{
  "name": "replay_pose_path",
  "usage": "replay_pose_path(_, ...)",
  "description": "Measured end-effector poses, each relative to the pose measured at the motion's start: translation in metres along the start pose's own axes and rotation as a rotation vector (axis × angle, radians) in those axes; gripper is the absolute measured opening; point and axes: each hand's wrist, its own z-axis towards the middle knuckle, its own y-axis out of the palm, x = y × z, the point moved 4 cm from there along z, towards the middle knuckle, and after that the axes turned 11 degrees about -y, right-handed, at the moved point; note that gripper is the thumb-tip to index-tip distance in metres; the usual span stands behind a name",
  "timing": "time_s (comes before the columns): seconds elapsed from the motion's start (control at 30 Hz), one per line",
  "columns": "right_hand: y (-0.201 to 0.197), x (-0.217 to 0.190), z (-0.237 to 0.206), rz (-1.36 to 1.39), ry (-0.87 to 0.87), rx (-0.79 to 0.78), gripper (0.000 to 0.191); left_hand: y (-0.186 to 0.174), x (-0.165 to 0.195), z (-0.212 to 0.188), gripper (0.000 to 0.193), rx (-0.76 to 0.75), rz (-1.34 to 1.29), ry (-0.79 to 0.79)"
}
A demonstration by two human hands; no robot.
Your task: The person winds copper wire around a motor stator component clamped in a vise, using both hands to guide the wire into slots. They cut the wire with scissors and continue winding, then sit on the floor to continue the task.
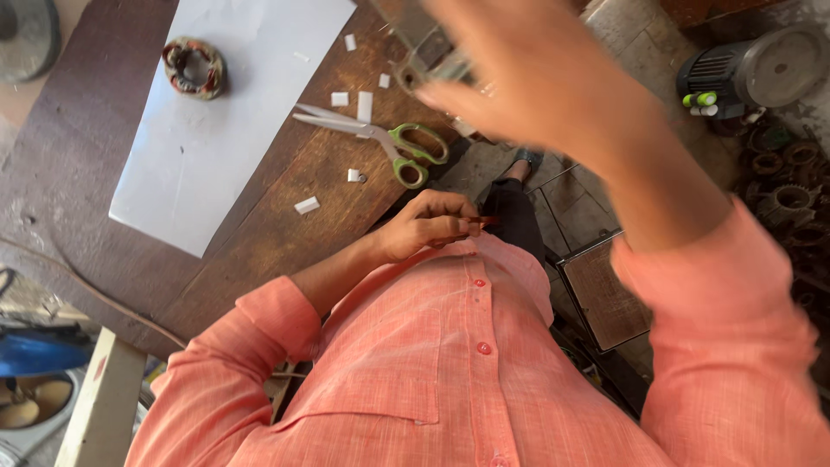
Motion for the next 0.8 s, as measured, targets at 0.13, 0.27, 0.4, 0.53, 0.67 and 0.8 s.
replay_pose_path(0.13, -0.018, -0.017, -0.103, 0.291, 0.148, 0.675, 0.021, -0.009, 0.008, 0.001, 0.018, -0.057, 0.135, 0.122)
replay_pose_path(0.27, 0.065, -0.020, -0.168, 0.754, 0.769, 0.542, 0.017, -0.012, 0.006, 0.009, 0.021, -0.087, 0.243, 0.098)
replay_pose_path(0.4, 0.114, -0.022, -0.170, 1.058, 0.761, 0.469, 0.030, -0.011, 0.001, 0.014, 0.024, -0.081, 0.266, 0.017)
replay_pose_path(0.53, 0.108, -0.033, -0.152, 0.720, 0.674, 0.473, 0.022, -0.008, 0.003, 0.012, 0.032, -0.010, 0.309, 0.007)
replay_pose_path(0.67, 0.082, -0.053, -0.129, 0.343, 0.504, 0.349, 0.022, -0.008, 0.008, 0.003, 0.036, 0.119, 0.474, 0.150)
replay_pose_path(0.8, 0.078, -0.062, -0.102, 0.087, 0.324, 0.136, 0.025, -0.009, 0.004, -0.003, 0.031, 0.176, 0.579, 0.207)
